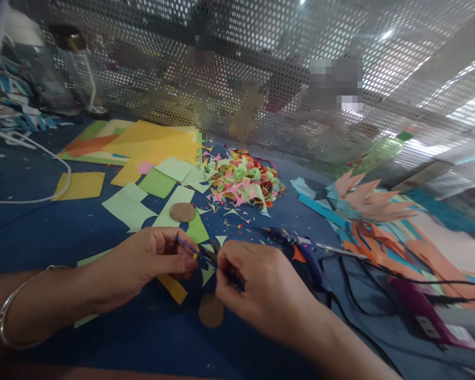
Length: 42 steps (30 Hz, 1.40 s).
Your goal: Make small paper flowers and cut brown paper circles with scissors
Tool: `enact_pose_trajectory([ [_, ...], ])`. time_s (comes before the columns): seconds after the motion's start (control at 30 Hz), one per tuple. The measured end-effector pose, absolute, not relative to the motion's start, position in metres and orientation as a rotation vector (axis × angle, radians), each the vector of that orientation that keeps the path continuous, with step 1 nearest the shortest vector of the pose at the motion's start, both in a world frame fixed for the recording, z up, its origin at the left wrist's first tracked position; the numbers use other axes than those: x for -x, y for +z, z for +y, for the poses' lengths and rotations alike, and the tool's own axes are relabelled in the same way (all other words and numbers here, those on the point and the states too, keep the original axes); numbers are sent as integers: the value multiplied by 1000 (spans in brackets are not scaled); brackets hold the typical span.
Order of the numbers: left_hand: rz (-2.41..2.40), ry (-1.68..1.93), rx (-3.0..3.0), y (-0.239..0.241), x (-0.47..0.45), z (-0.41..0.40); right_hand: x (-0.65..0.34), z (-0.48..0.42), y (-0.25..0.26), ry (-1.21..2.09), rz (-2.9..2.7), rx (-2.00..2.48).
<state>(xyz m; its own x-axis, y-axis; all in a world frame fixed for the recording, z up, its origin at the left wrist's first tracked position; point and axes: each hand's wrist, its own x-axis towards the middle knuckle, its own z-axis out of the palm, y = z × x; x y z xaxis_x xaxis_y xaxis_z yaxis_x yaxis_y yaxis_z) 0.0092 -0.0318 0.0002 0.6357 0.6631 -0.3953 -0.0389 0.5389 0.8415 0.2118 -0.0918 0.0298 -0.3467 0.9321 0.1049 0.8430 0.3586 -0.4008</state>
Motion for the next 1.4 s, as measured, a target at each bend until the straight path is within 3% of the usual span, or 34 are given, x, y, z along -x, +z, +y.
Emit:
enact_pose_trajectory([
  [0.9,810,319,-1005,8,-9,-28,-212,-95,22,440,-2397,1429],
  [1.4,566,367,-1528,7,-4,-18,-216,-97,24,485,-2366,1395],
])
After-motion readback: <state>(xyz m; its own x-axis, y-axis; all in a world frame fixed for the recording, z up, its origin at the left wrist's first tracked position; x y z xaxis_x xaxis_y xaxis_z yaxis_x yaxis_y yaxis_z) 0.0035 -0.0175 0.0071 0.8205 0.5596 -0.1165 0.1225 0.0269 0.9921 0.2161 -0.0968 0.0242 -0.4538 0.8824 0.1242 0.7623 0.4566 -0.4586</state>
